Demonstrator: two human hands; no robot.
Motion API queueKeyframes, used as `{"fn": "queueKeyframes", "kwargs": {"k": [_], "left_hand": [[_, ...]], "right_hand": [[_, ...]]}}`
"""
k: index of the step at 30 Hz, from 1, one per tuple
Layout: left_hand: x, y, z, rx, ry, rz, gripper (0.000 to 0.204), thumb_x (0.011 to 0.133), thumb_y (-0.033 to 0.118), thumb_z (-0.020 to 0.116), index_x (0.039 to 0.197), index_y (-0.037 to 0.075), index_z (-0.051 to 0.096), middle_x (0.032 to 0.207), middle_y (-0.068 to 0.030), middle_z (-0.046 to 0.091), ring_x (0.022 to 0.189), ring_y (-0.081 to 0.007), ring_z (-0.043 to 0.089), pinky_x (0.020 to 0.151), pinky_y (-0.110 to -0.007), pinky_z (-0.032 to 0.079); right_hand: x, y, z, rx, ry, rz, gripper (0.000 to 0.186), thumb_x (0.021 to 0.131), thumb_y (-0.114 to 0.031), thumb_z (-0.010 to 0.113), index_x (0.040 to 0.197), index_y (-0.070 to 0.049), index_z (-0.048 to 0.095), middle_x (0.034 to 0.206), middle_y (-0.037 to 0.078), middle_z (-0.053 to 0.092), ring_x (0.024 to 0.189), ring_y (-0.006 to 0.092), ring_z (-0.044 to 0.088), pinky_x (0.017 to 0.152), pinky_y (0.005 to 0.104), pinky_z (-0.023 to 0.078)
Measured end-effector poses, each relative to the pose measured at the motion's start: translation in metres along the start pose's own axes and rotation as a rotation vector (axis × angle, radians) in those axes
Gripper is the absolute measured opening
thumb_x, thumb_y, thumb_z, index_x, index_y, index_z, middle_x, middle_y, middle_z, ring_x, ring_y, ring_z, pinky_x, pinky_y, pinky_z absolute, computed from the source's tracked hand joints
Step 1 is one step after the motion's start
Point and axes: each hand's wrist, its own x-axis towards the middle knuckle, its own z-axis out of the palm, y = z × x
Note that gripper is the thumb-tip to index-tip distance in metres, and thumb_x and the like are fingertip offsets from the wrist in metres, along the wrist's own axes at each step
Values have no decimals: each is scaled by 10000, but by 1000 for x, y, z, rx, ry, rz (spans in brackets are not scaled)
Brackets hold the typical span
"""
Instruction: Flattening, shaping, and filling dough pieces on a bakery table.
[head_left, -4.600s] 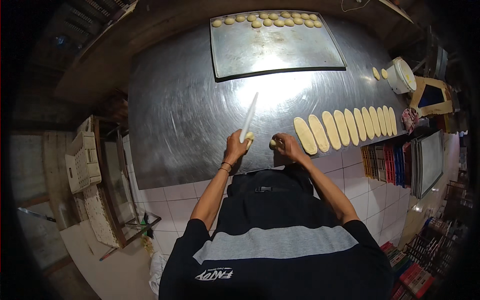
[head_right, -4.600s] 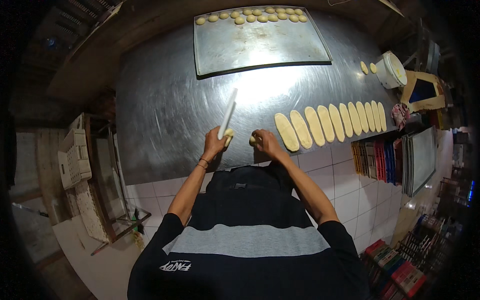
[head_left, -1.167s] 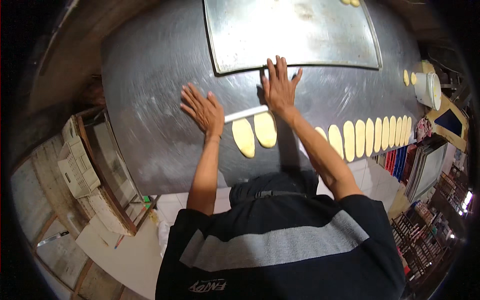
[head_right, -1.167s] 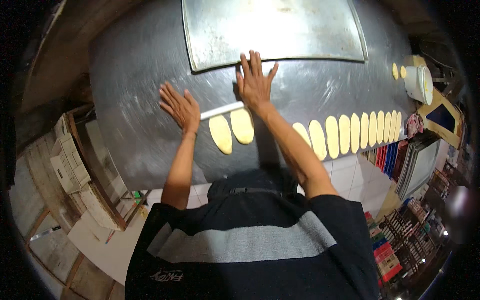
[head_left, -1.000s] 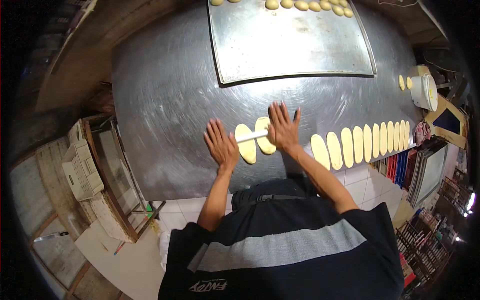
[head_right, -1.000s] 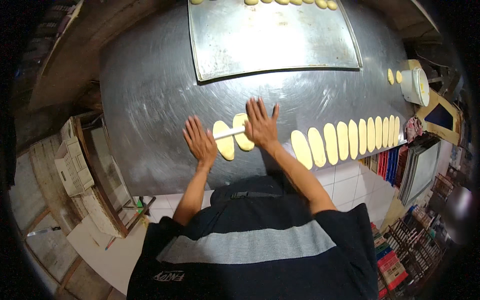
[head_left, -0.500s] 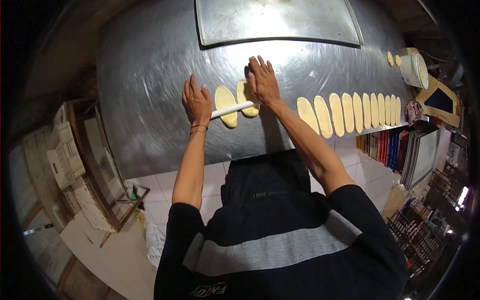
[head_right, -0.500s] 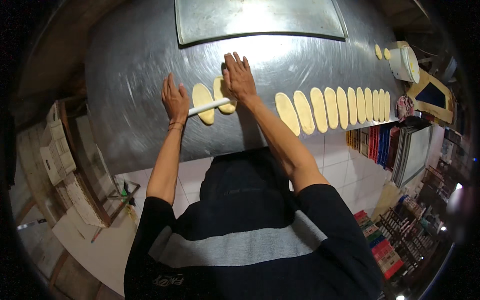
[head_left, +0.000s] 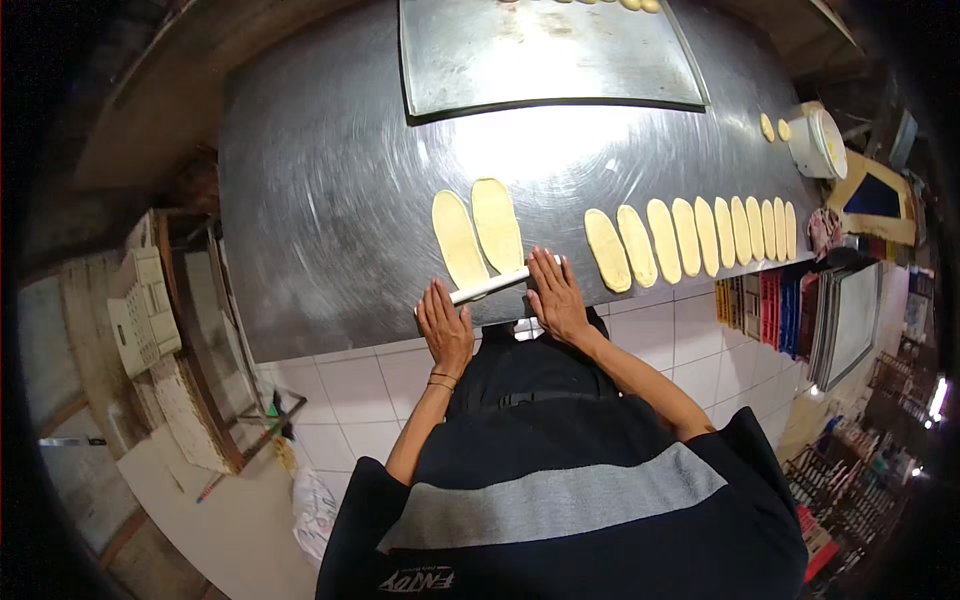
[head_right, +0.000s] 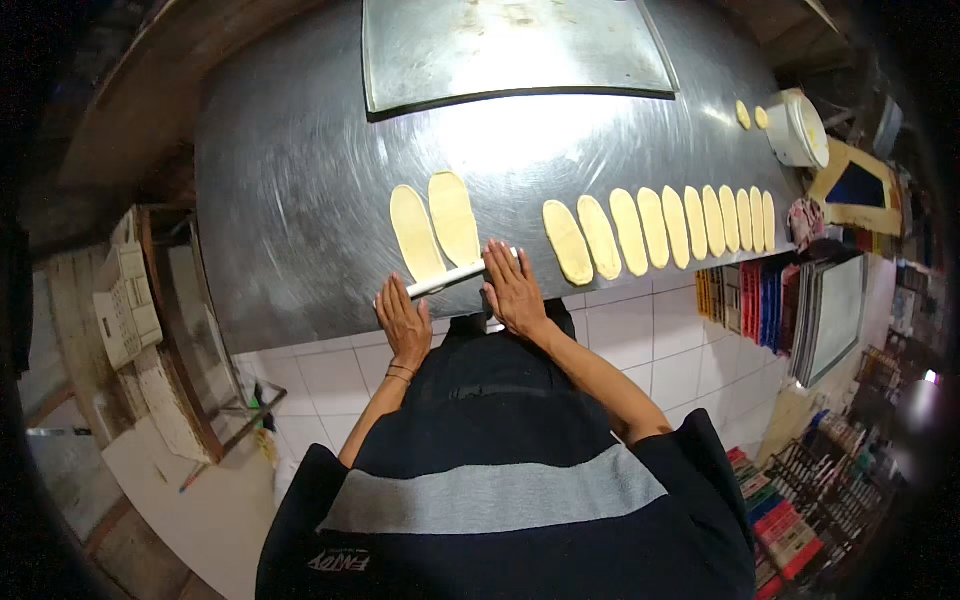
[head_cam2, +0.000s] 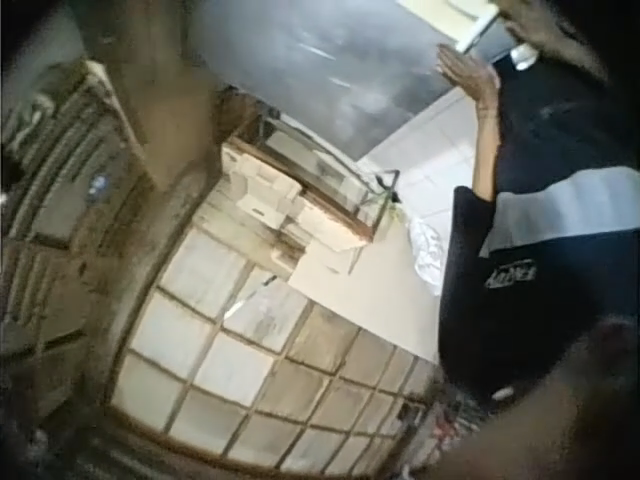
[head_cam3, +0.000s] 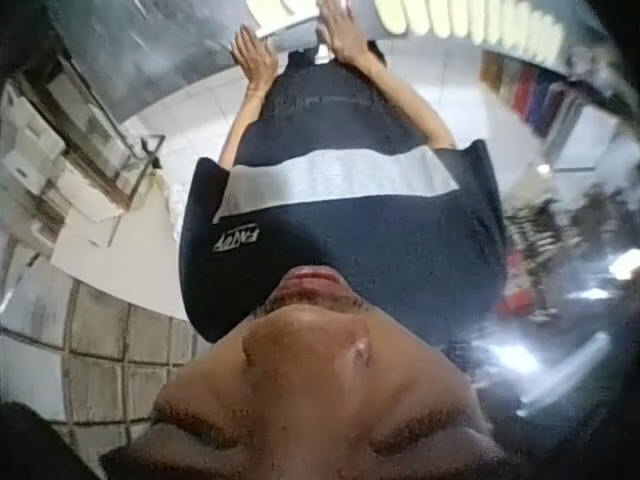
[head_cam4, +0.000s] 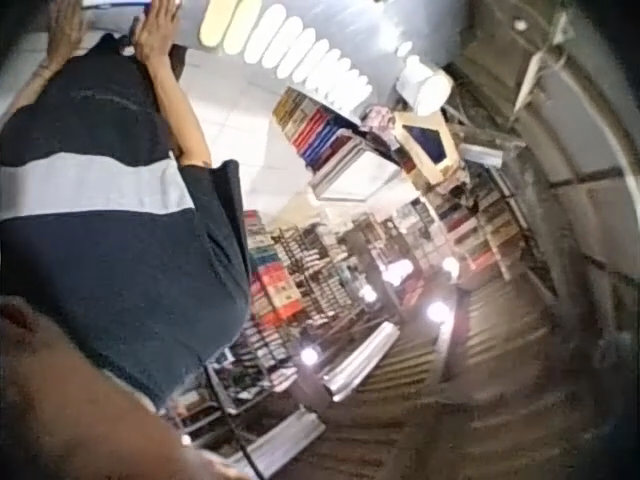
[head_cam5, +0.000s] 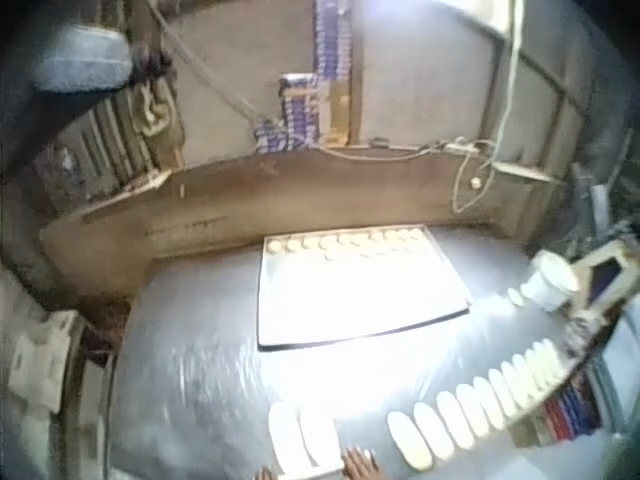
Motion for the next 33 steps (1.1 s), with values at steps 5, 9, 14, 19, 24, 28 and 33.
{"fn": "queueKeyframes", "kwargs": {"k": [5,9,14,19,24,28,33], "left_hand": [[0,-26,-5,-150,19,66,338,1029,165,655,1348,54,671,1229,-128,663,1185,-349,574,1062,-513,388],[47,-42,-24,-203,95,-104,310,1011,156,647,1287,16,671,1157,-172,669,1123,-380,604,974,-490,445],[150,-57,-39,-84,79,-20,336,999,119,652,1321,19,663,1202,-165,673,1179,-361,602,1032,-493,423],[197,-45,-23,-167,150,34,383,999,91,651,1376,25,636,1384,-160,627,1339,-364,519,1155,-493,371],[147,-13,-17,-402,178,0,347,1022,44,596,1364,2,636,1440,-181,594,1361,-387,505,1165,-488,389],[87,3,-25,-451,138,-74,278,976,-11,597,1227,-6,716,1348,-180,650,1304,-371,558,1095,-479,460],[72,18,-31,-505,146,-118,238,982,-18,578,1159,-13,738,1255,-174,699,1220,-364,616,1020,-443,515]], "right_hand": [[-2,4,-10,269,269,14,650,1011,-148,606,1614,-46,387,1659,197,375,1513,390,387,1220,512,331],[18,-2,-10,336,304,77,626,952,-55,646,1550,-89,467,1258,187,667,1143,378,663,902,472,543],[70,-10,-2,117,-158,71,303,963,-140,614,1265,-156,607,934,188,740,805,400,722,639,527,517],[84,-25,-27,481,561,-58,215,933,-11,656,1142,-43,619,881,209,701,815,392,711,698,488,545],[26,-35,-97,590,532,-22,257,891,-5,710,1146,-24,679,955,175,728,893,377,718,793,456,564],[-21,-29,-134,435,619,-79,241,858,-8,739,1095,-33,702,946,148,732,895,354,707,787,427,549],[-32,-10,-155,303,423,-30,397,807,32,760,1191,-55,713,919,129,711,844,319,679,783,407,523]]}}
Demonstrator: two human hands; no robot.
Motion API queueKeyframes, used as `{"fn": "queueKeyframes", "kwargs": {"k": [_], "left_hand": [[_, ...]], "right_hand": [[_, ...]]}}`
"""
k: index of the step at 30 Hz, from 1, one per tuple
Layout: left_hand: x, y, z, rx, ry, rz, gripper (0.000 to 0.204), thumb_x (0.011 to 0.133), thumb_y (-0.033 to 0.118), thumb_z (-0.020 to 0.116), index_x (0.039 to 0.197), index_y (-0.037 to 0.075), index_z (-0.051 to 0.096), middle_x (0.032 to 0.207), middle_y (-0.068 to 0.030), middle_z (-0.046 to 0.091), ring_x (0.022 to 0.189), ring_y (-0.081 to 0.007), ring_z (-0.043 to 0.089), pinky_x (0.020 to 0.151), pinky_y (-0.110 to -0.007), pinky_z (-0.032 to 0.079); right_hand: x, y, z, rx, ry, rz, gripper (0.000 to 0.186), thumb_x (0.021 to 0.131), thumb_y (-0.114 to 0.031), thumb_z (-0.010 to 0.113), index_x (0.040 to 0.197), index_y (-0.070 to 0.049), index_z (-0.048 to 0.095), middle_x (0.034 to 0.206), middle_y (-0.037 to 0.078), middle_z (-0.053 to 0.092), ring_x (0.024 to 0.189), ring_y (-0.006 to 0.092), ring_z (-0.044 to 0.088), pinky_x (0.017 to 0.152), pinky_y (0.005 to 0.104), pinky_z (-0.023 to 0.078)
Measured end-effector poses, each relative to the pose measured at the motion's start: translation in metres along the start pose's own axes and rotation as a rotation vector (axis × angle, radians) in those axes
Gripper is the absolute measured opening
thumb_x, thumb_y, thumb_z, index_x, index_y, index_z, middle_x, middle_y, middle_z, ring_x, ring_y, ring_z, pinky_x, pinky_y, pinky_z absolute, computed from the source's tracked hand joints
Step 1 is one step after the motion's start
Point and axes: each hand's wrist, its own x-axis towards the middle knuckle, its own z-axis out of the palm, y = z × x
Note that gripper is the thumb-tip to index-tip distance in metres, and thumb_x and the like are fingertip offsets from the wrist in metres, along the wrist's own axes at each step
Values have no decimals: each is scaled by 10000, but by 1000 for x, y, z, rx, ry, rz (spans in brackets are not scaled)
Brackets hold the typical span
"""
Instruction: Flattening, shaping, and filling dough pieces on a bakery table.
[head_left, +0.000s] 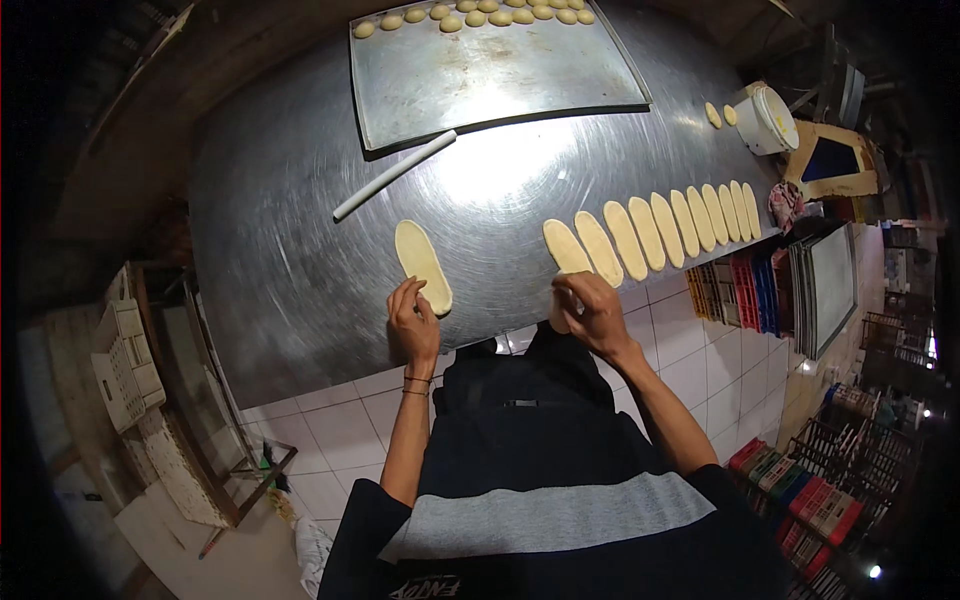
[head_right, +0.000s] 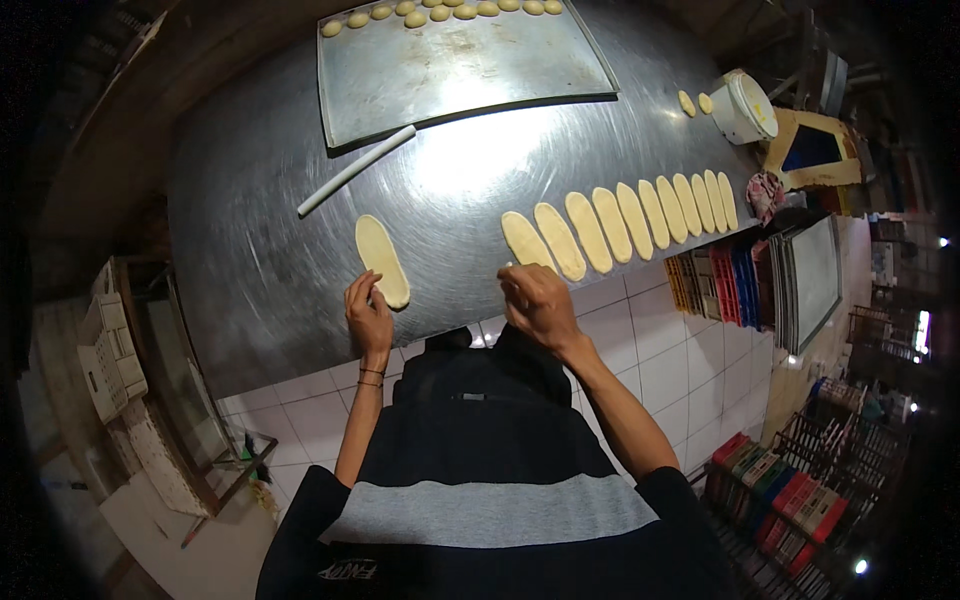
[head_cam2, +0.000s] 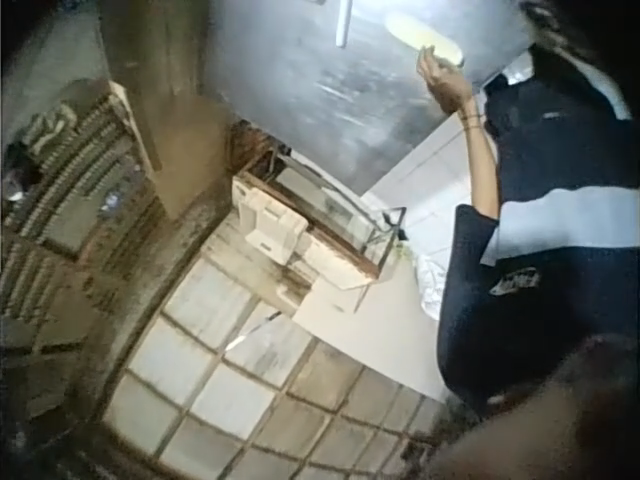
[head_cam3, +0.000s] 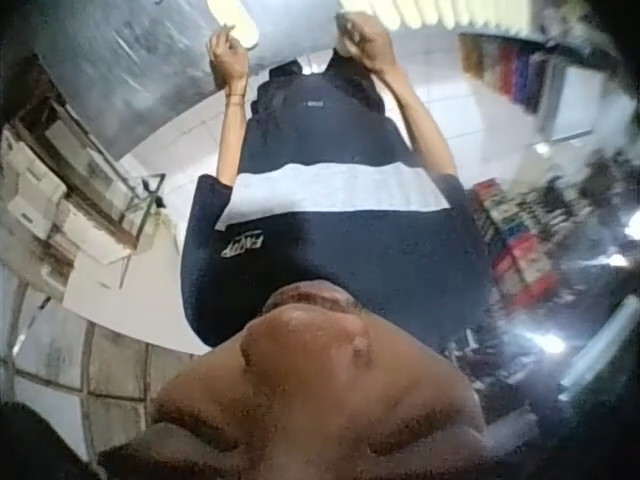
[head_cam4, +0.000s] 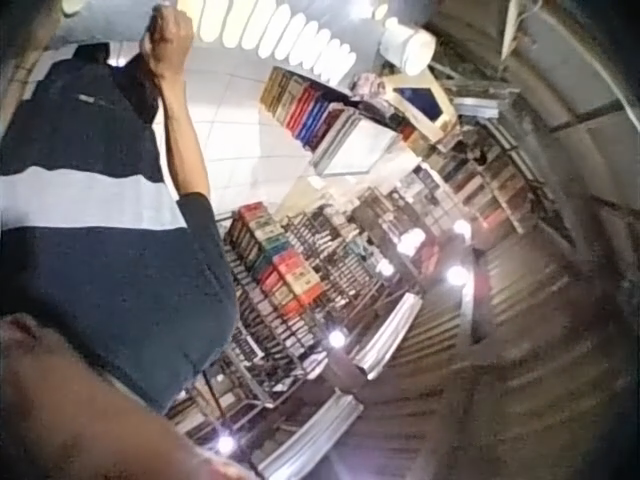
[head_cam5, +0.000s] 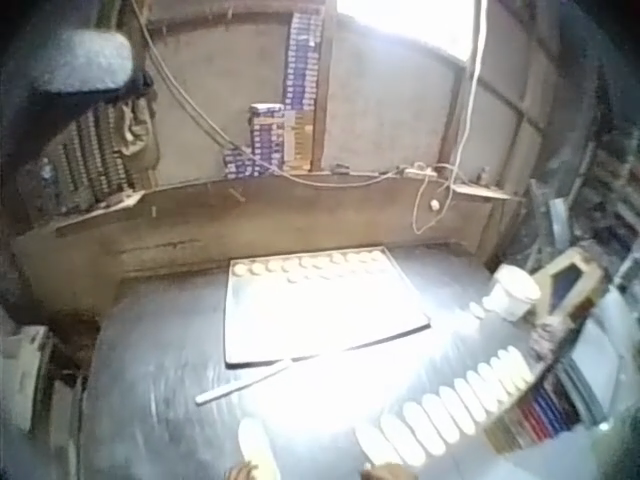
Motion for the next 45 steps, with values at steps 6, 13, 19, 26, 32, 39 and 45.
{"fn": "queueKeyframes", "kwargs": {"k": [6,13,19,26,32,39,45], "left_hand": [[26,32,32,-196,-128,42,244,982,-29,543,1142,-33,727,1112,-193,737,1018,-372,698,910,-433,558],[43,67,84,-177,-431,244,279,1014,27,560,1247,-22,706,1252,-225,719,1160,-380,697,1000,-436,553],[52,76,121,20,-665,853,439,1085,228,515,1450,-6,583,1520,-187,578,1470,-332,484,1261,-442,330],[61,51,136,62,-870,770,471,1122,264,440,1510,22,553,1562,-161,550,1494,-286,468,1283,-449,294],[58,66,136,-25,-909,514,459,1145,227,362,1529,47,538,1505,-189,593,1460,-337,501,1275,-464,304],[42,81,141,-87,-736,465,443,1136,231,411,1502,35,566,1499,-184,601,1453,-348,510,1268,-492,293],[55,98,125,-70,-902,199,429,1146,279,411,1399,37,659,1427,-194,648,1375,-399,564,1220,-499,360]], "right_hand": [[7,28,8,-63,12,35,645,834,95,695,1448,-92,626,1018,140,741,929,326,692,852,410,523],[-27,90,62,-189,-198,62,592,634,-7,792,1216,-78,708,1102,106,764,1112,296,694,918,438,486],[-29,93,54,-29,-194,153,483,639,10,739,1115,-67,700,1106,136,743,1109,327,685,957,447,460],[-60,79,52,-98,-79,-42,310,747,1,682,1050,-66,689,1129,73,717,1173,272,652,954,438,467],[-81,92,55,-7,-119,169,232,755,26,681,969,-60,659,1032,69,698,1074,292,658,906,446,467],[-77,92,62,-33,24,113,273,800,40,641,1063,-32,640,1057,128,654,1107,351,625,926,475,483],[-92,90,65,-84,-347,215,476,752,39,664,1223,-2,608,1305,177,587,1225,399,550,1036,466,476]]}}
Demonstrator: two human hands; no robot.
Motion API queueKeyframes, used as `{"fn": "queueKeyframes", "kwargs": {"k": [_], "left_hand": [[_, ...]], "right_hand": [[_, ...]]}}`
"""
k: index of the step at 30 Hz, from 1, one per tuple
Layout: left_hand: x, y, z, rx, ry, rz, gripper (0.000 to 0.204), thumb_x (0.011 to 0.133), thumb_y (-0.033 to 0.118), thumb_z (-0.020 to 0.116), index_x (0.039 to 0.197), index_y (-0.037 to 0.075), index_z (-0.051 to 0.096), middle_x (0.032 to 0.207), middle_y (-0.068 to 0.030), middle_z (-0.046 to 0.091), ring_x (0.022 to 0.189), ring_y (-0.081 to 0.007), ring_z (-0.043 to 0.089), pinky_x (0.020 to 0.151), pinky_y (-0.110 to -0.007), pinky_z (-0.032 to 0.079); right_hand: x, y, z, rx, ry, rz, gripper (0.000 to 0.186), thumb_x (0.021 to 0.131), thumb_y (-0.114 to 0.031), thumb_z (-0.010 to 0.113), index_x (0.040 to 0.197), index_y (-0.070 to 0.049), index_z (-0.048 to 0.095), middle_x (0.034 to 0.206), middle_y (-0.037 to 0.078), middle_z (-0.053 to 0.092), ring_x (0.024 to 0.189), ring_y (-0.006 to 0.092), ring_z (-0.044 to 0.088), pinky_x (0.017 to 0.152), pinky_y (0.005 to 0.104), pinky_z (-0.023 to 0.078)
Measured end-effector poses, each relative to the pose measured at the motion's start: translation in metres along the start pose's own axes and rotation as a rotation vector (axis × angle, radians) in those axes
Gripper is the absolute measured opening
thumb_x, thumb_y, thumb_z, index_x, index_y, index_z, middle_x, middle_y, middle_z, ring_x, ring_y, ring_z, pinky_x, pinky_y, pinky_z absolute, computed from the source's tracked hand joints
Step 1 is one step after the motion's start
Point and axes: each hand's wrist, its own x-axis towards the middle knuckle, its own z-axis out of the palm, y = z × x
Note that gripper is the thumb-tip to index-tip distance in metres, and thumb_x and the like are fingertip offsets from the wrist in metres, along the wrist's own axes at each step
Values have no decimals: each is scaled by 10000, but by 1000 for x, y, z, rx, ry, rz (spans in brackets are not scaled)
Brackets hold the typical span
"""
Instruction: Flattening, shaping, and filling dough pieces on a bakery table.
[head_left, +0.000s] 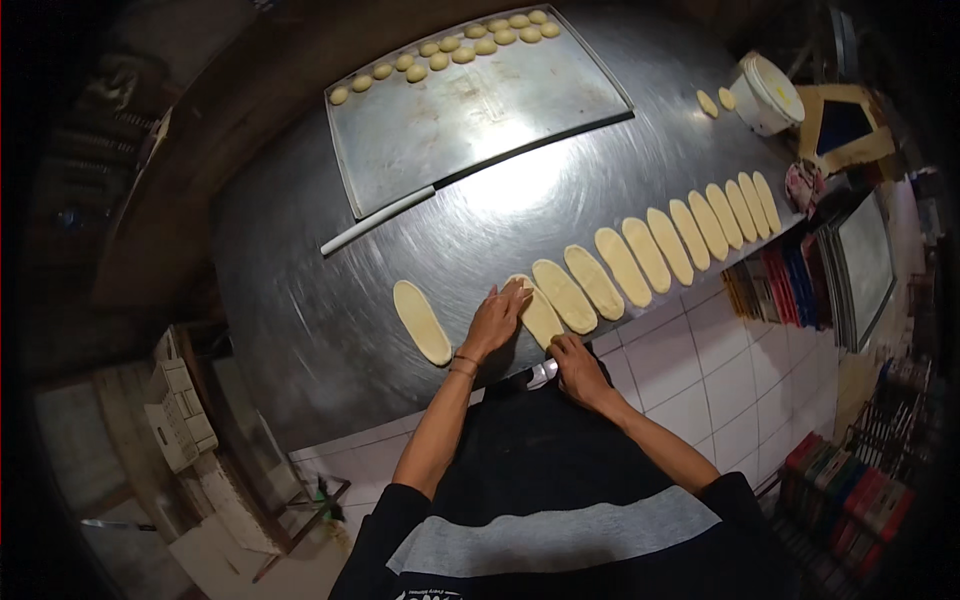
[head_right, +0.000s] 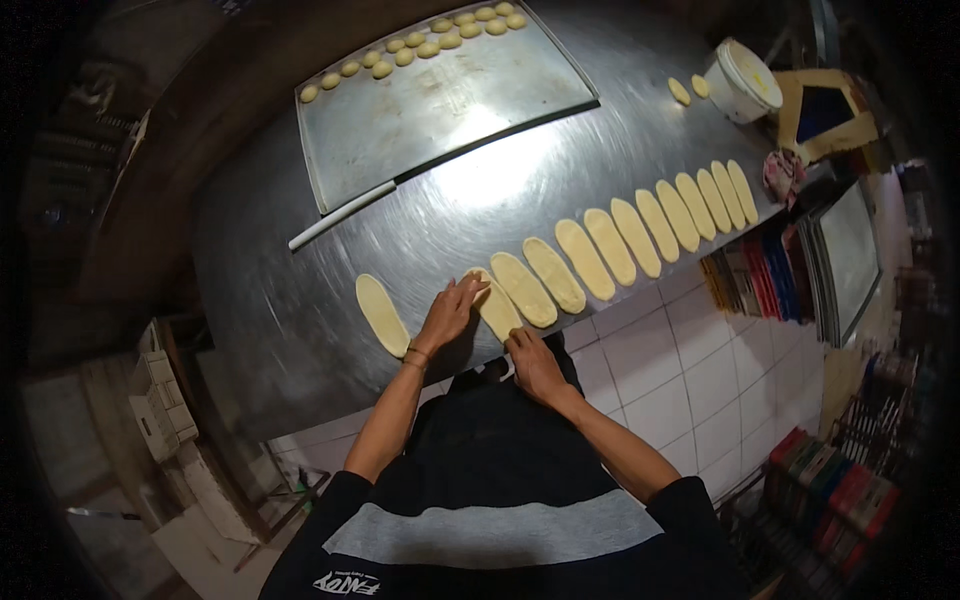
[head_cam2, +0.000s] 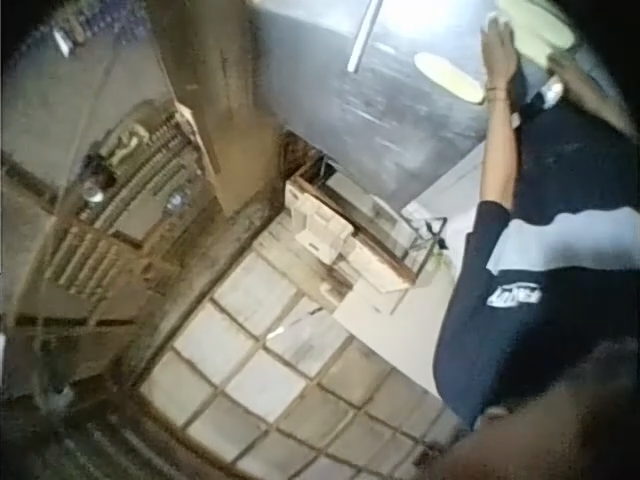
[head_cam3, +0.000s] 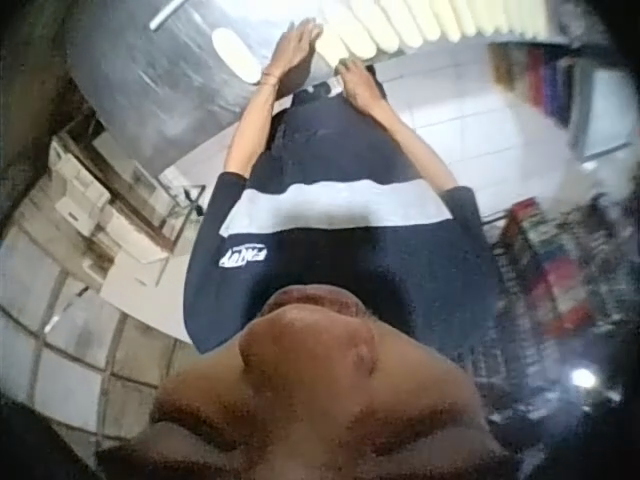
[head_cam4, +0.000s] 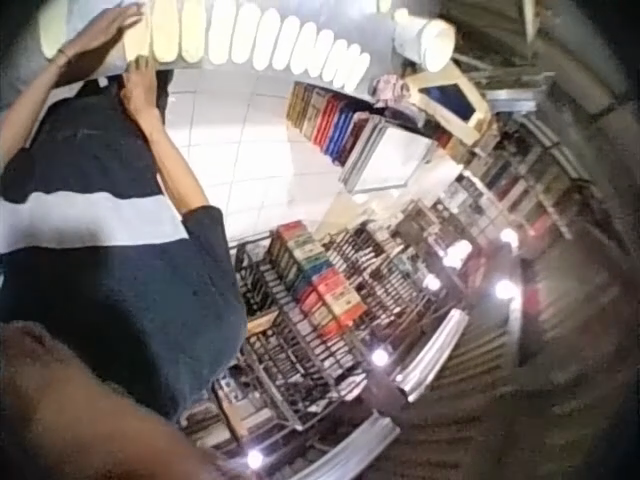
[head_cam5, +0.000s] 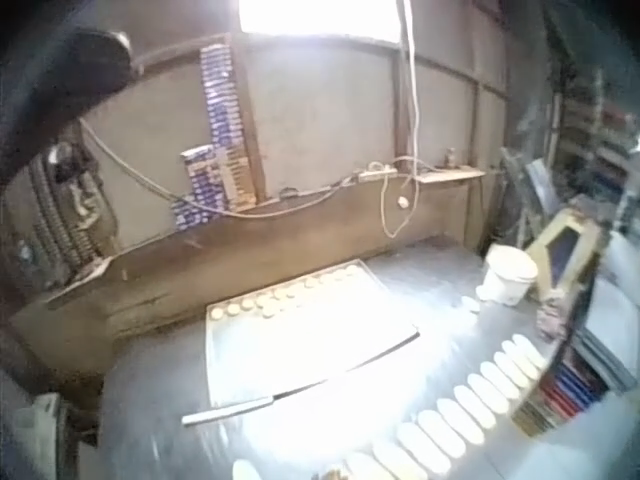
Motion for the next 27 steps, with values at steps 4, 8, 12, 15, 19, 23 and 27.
{"fn": "queueKeyframes", "kwargs": {"k": [4,8,12,15,19,23,27], "left_hand": [[-38,1,-29,-240,197,-137,411,1153,268,436,1365,11,677,1273,-238,719,1194,-291,704,998,-387,538],[-104,-35,-46,-463,456,-111,408,1152,263,465,1358,-19,676,1193,-212,765,1094,-213,742,937,-343,567],[-185,-74,-50,-389,590,-283,409,1152,264,477,1363,-26,675,1234,-188,754,1120,-238,730,957,-352,571],[-234,-87,-50,-341,653,-373,409,1154,261,474,1355,-27,683,1269,-175,744,1138,-254,727,973,-348,571],[-273,-100,-39,-226,732,-523,417,1144,273,485,1412,-2,651,1418,-224,660,1306,-341,649,1083,-394,519],[-266,-116,-25,54,486,-569,576,1126,378,498,1529,-34,510,1633,-294,392,1579,-420,271,1252,-465,321],[-244,-118,-38,166,336,-676,729,1087,481,530,1460,-146,513,1555,-389,431,1506,-501,366,1230,-482,352]], "right_hand": [[13,6,-3,59,141,-29,522,745,75,653,1261,5,610,1265,189,618,1184,403,563,994,455,507],[26,7,-2,76,76,-11,420,761,80,656,1170,-13,671,1169,161,640,1128,387,586,981,463,499],[13,6,2,-19,134,-128,429,760,71,679,1180,-16,669,1166,170,643,1160,391,591,984,475,500],[6,6,6,7,108,-100,430,772,70,674,1193,-17,667,1202,179,635,1183,401,579,994,476,500],[9,-7,-6,-40,-12,-57,341,838,-23,627,1169,-17,705,1146,199,691,1116,429,633,972,477,513],[39,-47,-10,-308,-221,-47,336,888,-106,614,1194,-42,736,1077,213,742,1024,448,696,908,498,536],[107,-103,46,48,-115,-245,518,901,-160,655,1414,-105,600,947,185,748,898,434,709,767,512,537]]}}
